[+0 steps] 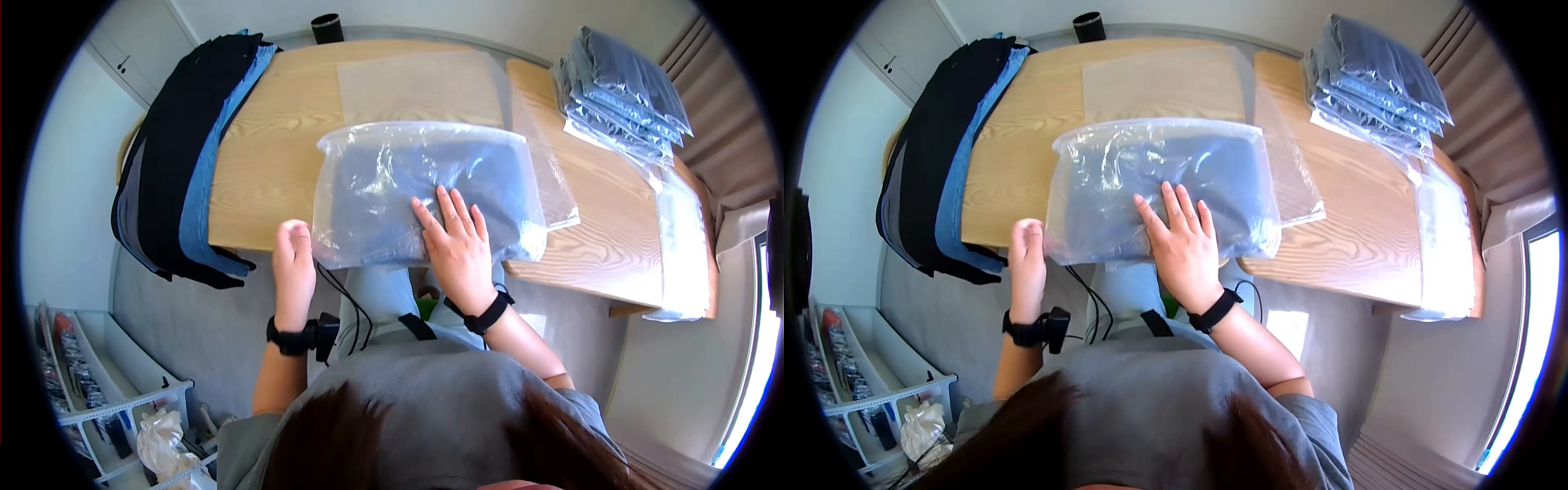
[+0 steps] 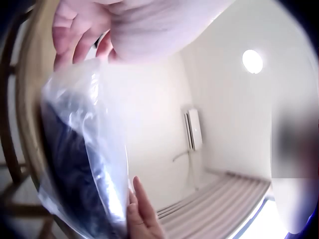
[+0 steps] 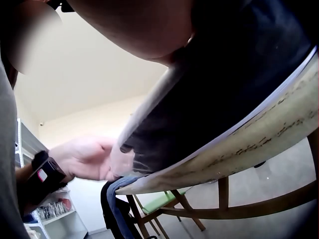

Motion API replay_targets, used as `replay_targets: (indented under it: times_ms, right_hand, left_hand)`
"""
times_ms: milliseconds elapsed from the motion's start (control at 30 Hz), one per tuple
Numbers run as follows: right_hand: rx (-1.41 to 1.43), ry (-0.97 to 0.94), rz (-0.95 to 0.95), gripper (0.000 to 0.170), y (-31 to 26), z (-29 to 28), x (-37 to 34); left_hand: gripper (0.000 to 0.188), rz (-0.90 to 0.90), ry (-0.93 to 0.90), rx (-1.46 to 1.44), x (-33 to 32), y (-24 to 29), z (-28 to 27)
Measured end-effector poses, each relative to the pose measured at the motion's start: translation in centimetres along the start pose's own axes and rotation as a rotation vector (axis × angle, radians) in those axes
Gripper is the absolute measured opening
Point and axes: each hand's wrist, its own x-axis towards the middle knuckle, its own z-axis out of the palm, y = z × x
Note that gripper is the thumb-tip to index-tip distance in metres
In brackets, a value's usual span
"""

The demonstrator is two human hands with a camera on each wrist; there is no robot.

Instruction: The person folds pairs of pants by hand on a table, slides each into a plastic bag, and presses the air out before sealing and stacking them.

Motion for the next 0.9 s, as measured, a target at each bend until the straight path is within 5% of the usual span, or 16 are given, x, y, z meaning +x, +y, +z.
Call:
replay_targets:
  times_ms: [33,100,200,267,433,900]
  right_hand:
    - [-0.002,-0.014,-0.003,0.048,0.1,0.3,0.2]
    - [-0.012,-0.005,-0.018,0.047,0.0,0.5,0.9]
    - [-0.015,-0.025,-0.05,0.044,0.7,1.1,1.1]
    - [-0.023,-0.057,-0.077,0.039,1.5,1.5,1.5]
    - [-0.221,-0.038,0.125,0.053,5.1,-1.1,1.8]
    - [-0.129,-0.263,0.155,0.054,6.3,-0.4,2.2]
  left_hand:
    - [0.025,0.165,0.063,0.096,-0.3,3.6,-0.5]
    - [0.029,0.602,-0.109,0.271,0.1,9.1,-0.8]
    - [0.05,0.91,-0.606,0.381,1.6,11.7,2.2]
    - [0.064,1.04,-0.613,0.755,2.8,10.2,4.5]
    - [0.076,1.094,-0.72,0.858,4.8,8.0,5.2]
    - [0.077,0.904,-0.939,0.749,5.4,7.3,6.0]
